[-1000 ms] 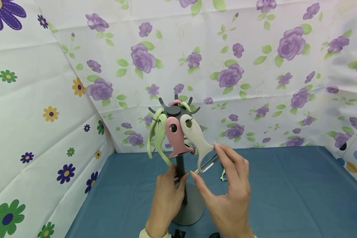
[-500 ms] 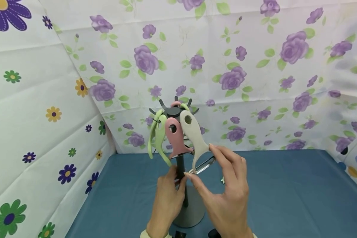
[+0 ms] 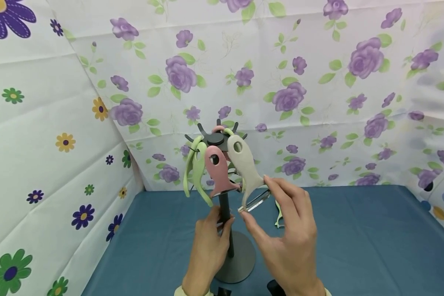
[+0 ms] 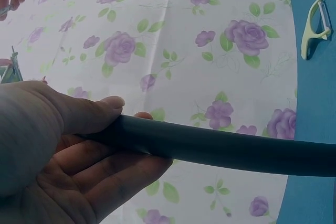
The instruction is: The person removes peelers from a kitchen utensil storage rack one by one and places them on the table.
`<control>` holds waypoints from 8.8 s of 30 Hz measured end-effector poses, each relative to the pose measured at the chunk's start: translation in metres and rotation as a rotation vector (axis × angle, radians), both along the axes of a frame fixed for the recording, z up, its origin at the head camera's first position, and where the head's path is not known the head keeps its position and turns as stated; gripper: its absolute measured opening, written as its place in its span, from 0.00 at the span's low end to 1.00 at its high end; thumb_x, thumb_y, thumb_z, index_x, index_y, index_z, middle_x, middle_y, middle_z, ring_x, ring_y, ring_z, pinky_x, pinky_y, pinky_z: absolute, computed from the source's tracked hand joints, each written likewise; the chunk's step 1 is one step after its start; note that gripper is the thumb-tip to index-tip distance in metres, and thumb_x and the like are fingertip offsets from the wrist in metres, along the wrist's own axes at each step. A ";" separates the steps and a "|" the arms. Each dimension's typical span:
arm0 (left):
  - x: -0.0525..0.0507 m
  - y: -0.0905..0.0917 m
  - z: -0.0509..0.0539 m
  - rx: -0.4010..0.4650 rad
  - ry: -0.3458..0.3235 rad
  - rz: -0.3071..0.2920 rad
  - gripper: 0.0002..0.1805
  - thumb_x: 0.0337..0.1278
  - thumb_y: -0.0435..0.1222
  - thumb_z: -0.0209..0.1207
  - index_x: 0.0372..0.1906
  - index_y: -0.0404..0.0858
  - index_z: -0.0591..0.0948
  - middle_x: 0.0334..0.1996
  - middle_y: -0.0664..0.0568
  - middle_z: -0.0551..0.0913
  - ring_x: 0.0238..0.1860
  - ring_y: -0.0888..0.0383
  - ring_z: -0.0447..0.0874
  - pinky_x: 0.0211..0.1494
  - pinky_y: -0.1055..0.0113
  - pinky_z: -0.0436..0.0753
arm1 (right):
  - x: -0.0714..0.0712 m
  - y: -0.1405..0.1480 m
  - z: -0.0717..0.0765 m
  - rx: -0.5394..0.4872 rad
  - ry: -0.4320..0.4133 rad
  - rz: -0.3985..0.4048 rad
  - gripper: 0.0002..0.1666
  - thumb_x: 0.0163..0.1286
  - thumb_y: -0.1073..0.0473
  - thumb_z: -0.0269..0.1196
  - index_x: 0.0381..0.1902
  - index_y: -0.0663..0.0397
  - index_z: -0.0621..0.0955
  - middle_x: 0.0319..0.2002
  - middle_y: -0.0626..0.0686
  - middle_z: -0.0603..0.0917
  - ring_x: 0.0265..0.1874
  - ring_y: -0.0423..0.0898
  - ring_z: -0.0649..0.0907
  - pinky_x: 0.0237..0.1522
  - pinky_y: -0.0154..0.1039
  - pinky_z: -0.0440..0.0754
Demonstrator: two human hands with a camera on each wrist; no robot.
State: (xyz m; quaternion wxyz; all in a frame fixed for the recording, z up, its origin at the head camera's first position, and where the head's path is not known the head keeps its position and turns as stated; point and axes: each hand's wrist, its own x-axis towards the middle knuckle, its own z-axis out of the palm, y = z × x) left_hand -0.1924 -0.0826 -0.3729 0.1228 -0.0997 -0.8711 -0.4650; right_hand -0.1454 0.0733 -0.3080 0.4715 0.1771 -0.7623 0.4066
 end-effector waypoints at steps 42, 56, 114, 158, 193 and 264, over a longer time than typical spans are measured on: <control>-0.001 -0.002 0.000 0.056 -0.042 -0.037 0.08 0.72 0.33 0.60 0.51 0.37 0.80 0.45 0.44 0.89 0.47 0.50 0.91 0.46 0.68 0.91 | -0.038 0.093 -0.041 -0.029 -0.288 -0.344 0.41 0.51 0.62 0.82 0.62 0.62 0.79 0.51 0.64 0.80 0.45 0.59 0.76 0.47 0.48 0.72; -0.001 0.001 -0.001 0.068 -0.053 -0.045 0.09 0.73 0.32 0.59 0.52 0.38 0.80 0.45 0.45 0.89 0.50 0.50 0.91 0.48 0.67 0.91 | -0.043 0.101 -0.048 -0.016 -0.322 -0.369 0.41 0.51 0.61 0.83 0.62 0.62 0.79 0.52 0.65 0.80 0.44 0.60 0.77 0.46 0.52 0.73; 0.000 -0.001 -0.004 0.051 -0.010 -0.048 0.09 0.72 0.32 0.59 0.52 0.37 0.80 0.44 0.45 0.89 0.47 0.50 0.91 0.47 0.69 0.91 | -0.057 0.105 -0.063 -0.027 -0.477 -0.408 0.40 0.54 0.59 0.81 0.62 0.63 0.78 0.51 0.66 0.78 0.45 0.62 0.77 0.46 0.61 0.82; -0.001 -0.001 -0.002 0.050 -0.025 -0.026 0.08 0.72 0.32 0.59 0.51 0.37 0.82 0.44 0.45 0.90 0.46 0.52 0.92 0.47 0.68 0.91 | -0.070 0.108 -0.078 -0.009 -0.515 -0.421 0.39 0.55 0.59 0.81 0.62 0.64 0.78 0.53 0.67 0.78 0.46 0.63 0.77 0.45 0.60 0.79; 0.000 -0.002 -0.002 0.052 0.000 -0.037 0.08 0.72 0.32 0.59 0.51 0.36 0.81 0.44 0.46 0.90 0.47 0.51 0.92 0.47 0.67 0.91 | -0.075 0.114 -0.090 -0.024 -0.575 -0.431 0.38 0.57 0.59 0.79 0.63 0.65 0.78 0.55 0.68 0.78 0.48 0.65 0.76 0.45 0.62 0.77; 0.001 -0.001 -0.001 0.058 -0.030 -0.027 0.09 0.73 0.32 0.59 0.52 0.37 0.81 0.44 0.45 0.90 0.47 0.52 0.92 0.48 0.67 0.91 | -0.088 0.119 -0.114 -0.040 -0.683 -0.435 0.37 0.60 0.59 0.77 0.64 0.65 0.77 0.58 0.68 0.76 0.53 0.65 0.75 0.49 0.64 0.76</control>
